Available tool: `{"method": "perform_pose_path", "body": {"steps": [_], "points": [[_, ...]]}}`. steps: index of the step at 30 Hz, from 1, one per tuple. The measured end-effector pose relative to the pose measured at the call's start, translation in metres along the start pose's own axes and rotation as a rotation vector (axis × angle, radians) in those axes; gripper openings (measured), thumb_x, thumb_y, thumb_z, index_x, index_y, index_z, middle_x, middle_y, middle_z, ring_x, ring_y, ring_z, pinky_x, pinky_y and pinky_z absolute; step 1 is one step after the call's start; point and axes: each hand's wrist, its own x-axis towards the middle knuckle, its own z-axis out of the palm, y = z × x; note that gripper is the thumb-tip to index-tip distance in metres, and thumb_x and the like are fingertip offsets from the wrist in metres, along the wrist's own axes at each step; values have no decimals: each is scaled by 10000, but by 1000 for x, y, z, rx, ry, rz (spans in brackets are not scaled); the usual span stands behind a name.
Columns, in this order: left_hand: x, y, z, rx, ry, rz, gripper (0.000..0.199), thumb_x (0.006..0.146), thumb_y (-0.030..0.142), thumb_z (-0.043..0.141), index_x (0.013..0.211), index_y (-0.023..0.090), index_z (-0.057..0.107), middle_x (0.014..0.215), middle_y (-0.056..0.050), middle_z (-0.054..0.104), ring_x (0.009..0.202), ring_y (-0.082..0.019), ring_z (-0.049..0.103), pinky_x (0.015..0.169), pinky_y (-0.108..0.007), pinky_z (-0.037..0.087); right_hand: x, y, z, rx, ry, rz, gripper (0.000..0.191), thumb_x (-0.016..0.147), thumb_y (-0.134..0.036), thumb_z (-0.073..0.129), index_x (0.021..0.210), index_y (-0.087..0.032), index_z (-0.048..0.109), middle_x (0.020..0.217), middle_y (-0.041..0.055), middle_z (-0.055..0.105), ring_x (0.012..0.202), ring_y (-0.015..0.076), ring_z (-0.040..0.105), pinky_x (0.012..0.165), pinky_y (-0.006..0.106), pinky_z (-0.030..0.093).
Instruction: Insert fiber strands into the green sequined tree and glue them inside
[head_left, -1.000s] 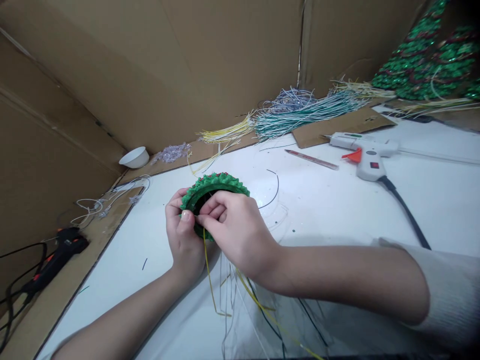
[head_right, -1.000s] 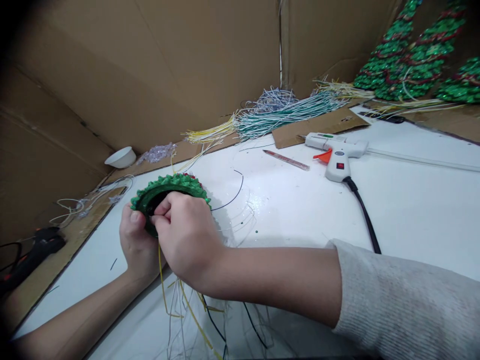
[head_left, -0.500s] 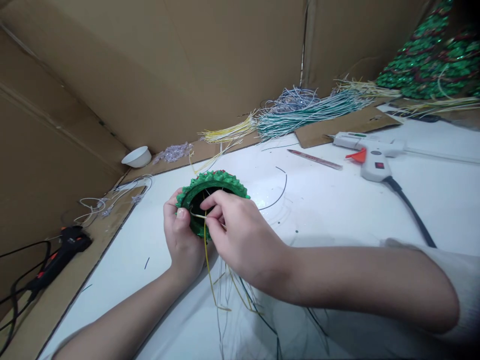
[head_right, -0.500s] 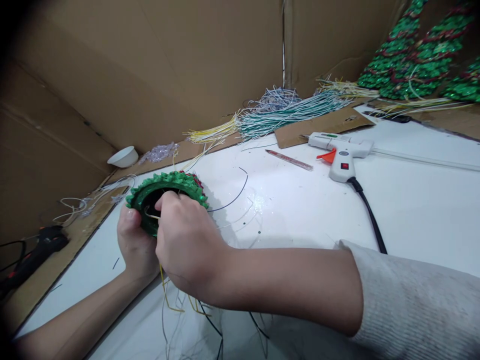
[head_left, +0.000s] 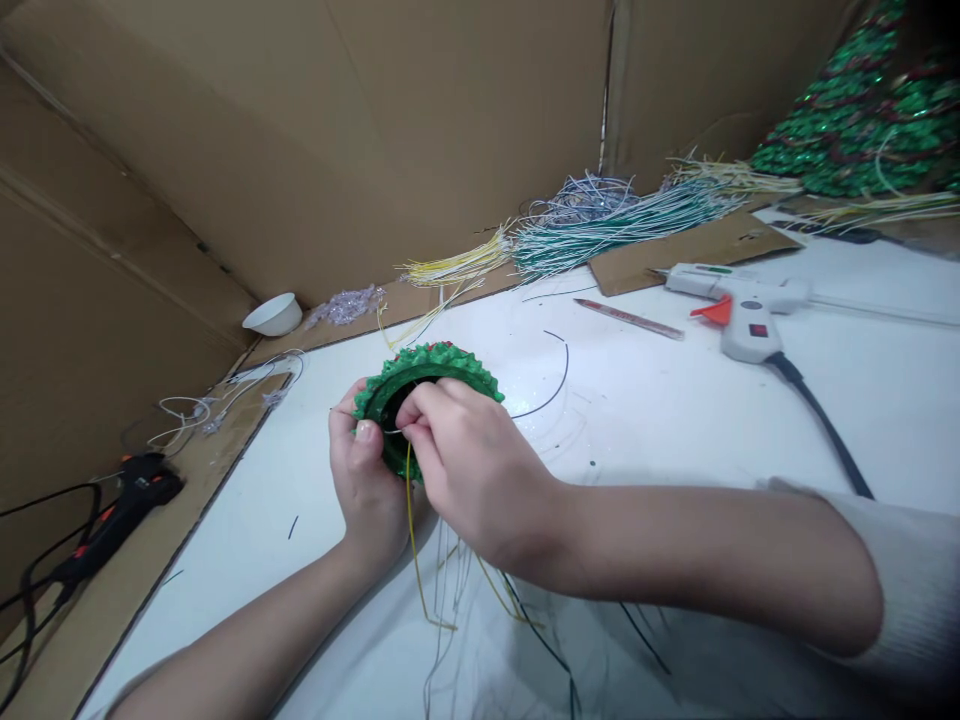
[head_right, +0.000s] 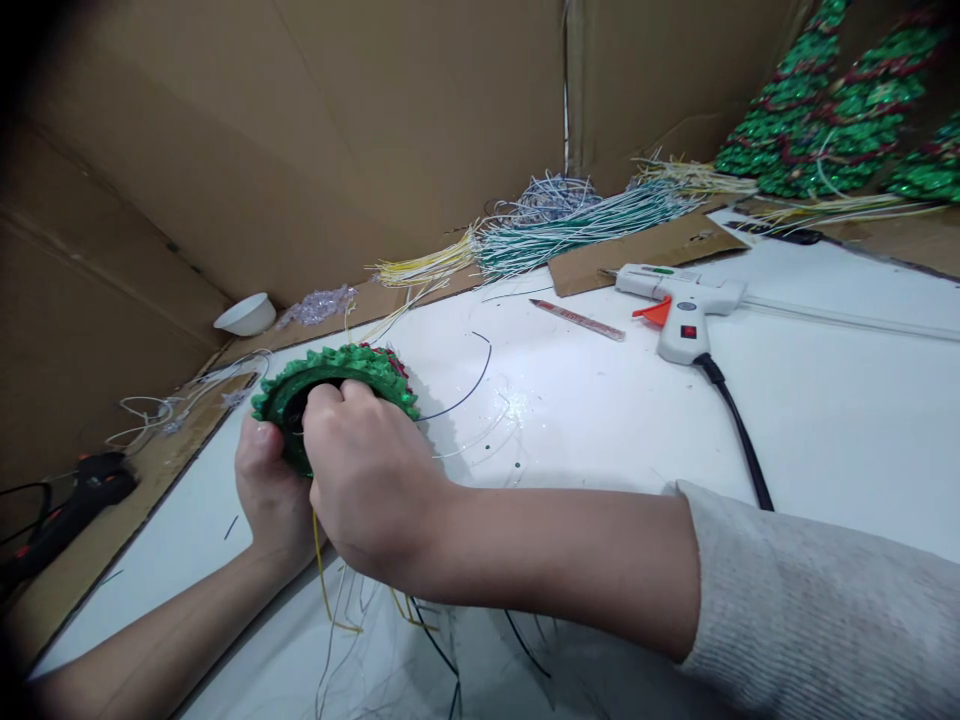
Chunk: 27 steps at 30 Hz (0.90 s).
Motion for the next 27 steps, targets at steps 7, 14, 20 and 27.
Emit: {"method": "perform_pose_path", "body": {"steps": [7, 14, 20, 27], "points": [[-2, 4, 5, -4, 26, -21, 284, 700, 443, 646, 725, 178, 544, 824, -11, 569, 837, -184, 563, 739, -306, 503, 0, -2, 1, -55, -12, 21, 150, 856, -112, 376, 872, -130, 524, 818, 61, 548, 745, 164, 522, 637, 294, 413], [0, 0, 0, 25, -14, -3, 257, 745, 425, 601, 705, 183, 522, 828, -20, 583, 828, -174, 576, 732, -281, 499, -5, 2, 3, 20, -30, -46, 122, 839, -100, 405, 884, -142, 510, 879, 61, 544, 812, 163, 536, 724, 295, 434], [1, -6, -7, 45, -13, 16, 210, 811, 373, 541, 842, 171, 590, 840, -12, 620, 799, -150, 591, 690, -245, 498, -7, 0, -1, 114, -25, -34, 207, 854, -101, 384, 1024, -128, 499, 906, 66, 560, 819, 156, 540, 741, 282, 438], [1, -6, -6, 3, -8, -4, 175, 793, 364, 565, 774, 190, 560, 771, -3, 606, 747, -149, 590, 645, -247, 508, -6, -1, -1, 157, -9, -4, 217, 835, -92, 405, 991, -166, 537, 899, 42, 567, 808, 146, 535, 738, 268, 423]]}}
